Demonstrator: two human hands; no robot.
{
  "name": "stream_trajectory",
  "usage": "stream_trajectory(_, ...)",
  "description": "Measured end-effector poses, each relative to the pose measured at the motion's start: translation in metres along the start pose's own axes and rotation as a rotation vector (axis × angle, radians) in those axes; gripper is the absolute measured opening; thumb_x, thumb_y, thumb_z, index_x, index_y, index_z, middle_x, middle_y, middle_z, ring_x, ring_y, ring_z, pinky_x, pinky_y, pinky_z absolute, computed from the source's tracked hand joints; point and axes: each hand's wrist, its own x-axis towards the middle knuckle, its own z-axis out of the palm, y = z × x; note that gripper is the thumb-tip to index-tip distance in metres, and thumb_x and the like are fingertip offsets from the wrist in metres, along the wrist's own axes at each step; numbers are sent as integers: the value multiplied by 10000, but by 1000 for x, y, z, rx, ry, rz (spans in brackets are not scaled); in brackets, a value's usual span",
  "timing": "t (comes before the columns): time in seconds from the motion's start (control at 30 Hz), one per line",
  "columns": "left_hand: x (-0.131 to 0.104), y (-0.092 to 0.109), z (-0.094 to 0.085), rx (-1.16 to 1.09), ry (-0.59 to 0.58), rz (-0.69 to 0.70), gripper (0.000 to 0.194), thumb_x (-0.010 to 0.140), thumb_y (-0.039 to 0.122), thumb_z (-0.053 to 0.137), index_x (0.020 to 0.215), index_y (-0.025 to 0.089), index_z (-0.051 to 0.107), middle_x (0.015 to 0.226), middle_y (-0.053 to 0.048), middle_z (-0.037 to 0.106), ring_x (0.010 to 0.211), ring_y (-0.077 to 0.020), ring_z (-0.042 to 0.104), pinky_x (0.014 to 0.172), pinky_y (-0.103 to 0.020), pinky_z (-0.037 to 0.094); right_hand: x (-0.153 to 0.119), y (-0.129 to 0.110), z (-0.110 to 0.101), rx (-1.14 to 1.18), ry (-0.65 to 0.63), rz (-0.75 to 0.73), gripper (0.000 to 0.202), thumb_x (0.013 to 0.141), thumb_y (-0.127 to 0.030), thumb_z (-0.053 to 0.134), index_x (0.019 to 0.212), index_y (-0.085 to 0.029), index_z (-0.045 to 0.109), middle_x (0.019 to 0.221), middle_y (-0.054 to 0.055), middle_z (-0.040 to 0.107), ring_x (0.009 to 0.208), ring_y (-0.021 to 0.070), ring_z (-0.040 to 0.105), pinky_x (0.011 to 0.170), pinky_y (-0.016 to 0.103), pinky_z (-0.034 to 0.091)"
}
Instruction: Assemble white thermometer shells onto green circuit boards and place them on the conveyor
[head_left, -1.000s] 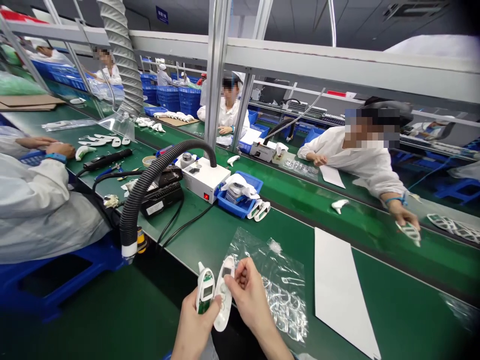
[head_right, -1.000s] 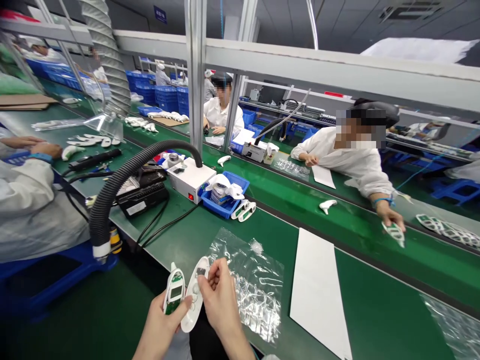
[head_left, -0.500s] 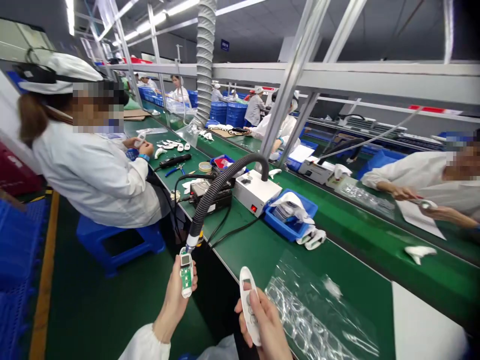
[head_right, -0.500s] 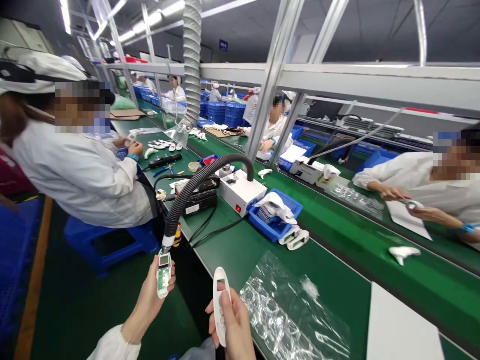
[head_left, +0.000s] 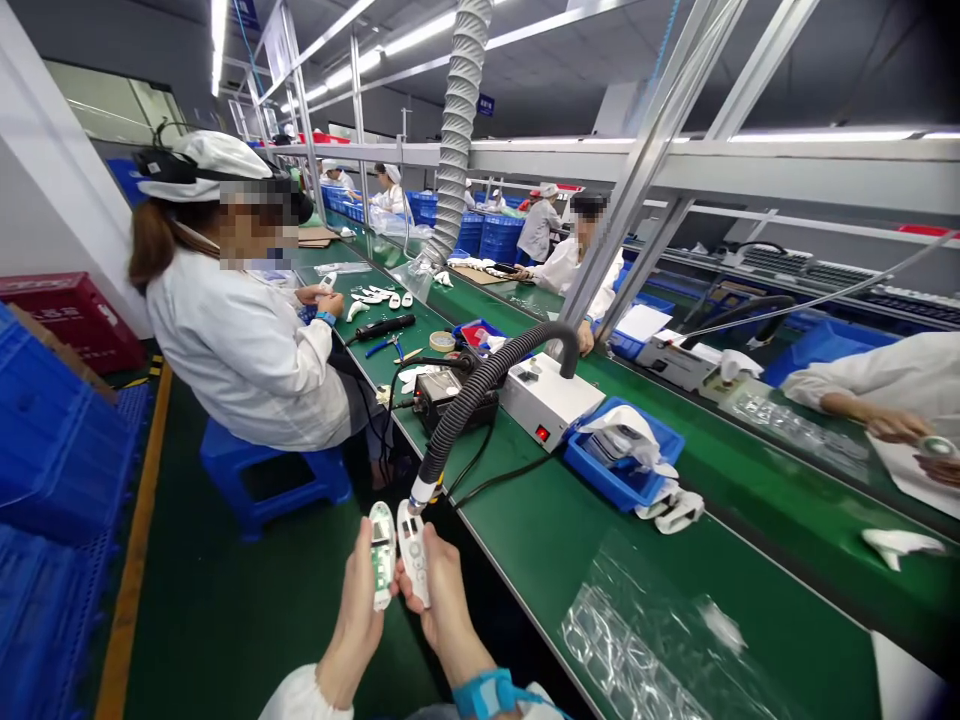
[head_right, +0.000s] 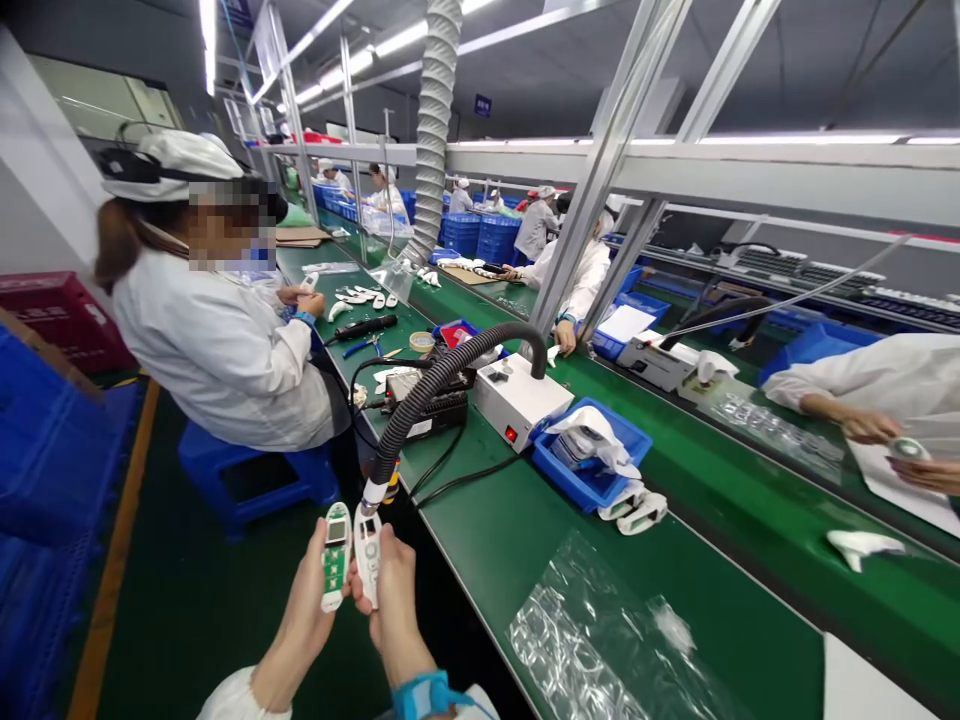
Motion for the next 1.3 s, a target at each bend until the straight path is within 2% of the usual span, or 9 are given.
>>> stream_trajectory(0.13, -7, -5, 15, 11, -51, -22, 512, 725, 652, 628, 742, 141, 628, 478, 30, 557, 367, -111, 489, 360, -204, 351, -8, -4, -13, 27, 42, -69, 556, 649, -693, 657, 592, -148, 563, 442, 12, 568, 293, 81, 451, 250, 154, 180)
stream_trajectory(0.27, -2, 4, 1, 9, -15, 23, 525, 752, 680, 564, 608, 176, 553, 418, 34, 521, 342, -118, 468, 360, -218, 357, -1, 1, 8, 21, 11, -53, 545, 672, -692, 640, 667, -149, 589, 432, -4, 555, 273, 83, 428, 247, 169, 186)
stream_trajectory(0.4, -3, 8, -11, 32, -16, 56, 527, 773, 684, 529, 624, 179, 560, 397, 39, 498, 338, -118, 459, 354, -212, 347, -1, 5, 18, 17, -6, -26, 562, 667, -702, 644, 720, -143, 608, 436, -5, 559, 282, 95, 447, 248, 170, 205)
stream_trajectory(0.63, -7, -9, 15, 118, -134, 50, 499, 757, 635, 612, 639, 151, 588, 472, 32, 520, 373, -78, 439, 351, -172, 316, -31, -5, -41, 13, 77, -68, 625, 649, -711, 680, 745, -94, 634, 495, 32, 609, 283, 70, 444, 242, 141, 198)
stream_trajectory(0.77, -6, -18, 17, 66, -209, 6, 485, 786, 635, 576, 757, 153, 614, 537, 29, 542, 393, -70, 436, 348, -165, 305, -63, -14, -67, 142, 45, -43, 579, 688, -606, 736, 838, -50, 681, 608, 84, 667, 403, 103, 540, 320, 165, 338)
stream_trajectory(0.87, -15, -27, 10, 34, -241, -58, 463, 810, 604, 578, 825, 144, 630, 577, 20, 560, 401, -65, 438, 347, -164, 310, -87, -21, -77, 268, -13, -19, 542, 719, -535, 754, 905, -29, 703, 711, 121, 701, 546, 149, 618, 461, 215, 461)
stream_trajectory(0.97, -35, -34, 5, 1, -264, -99, 452, 811, 572, 607, 911, 133, 649, 698, -12, 613, 442, -65, 457, 372, -178, 362, -107, -22, -87, 356, -36, 23, 535, 722, -492, 775, 982, -29, 711, 783, 143, 721, 649, 177, 651, 584, 251, 498)
stream_trajectory(1.13, -69, -29, 16, -75, -301, -237, 408, 802, 484, 673, 1007, 131, 669, 786, -21, 612, 541, -86, 513, 459, -203, 432, -127, -22, -98, 387, -34, 34, 538, 678, -501, 805, 981, -62, 736, 831, 154, 735, 679, 195, 669, 605, 267, 509)
stream_trajectory(1.3, -86, -21, 26, -94, -346, -315, 368, 805, 409, 695, 1062, 147, 680, 767, -21, 612, 603, -112, 547, 554, -224, 491, -140, -28, -100, 257, 12, -7, 558, 669, -597, 762, 928, -103, 747, 835, 150, 732, 674, 235, 672, 608, 335, 534)
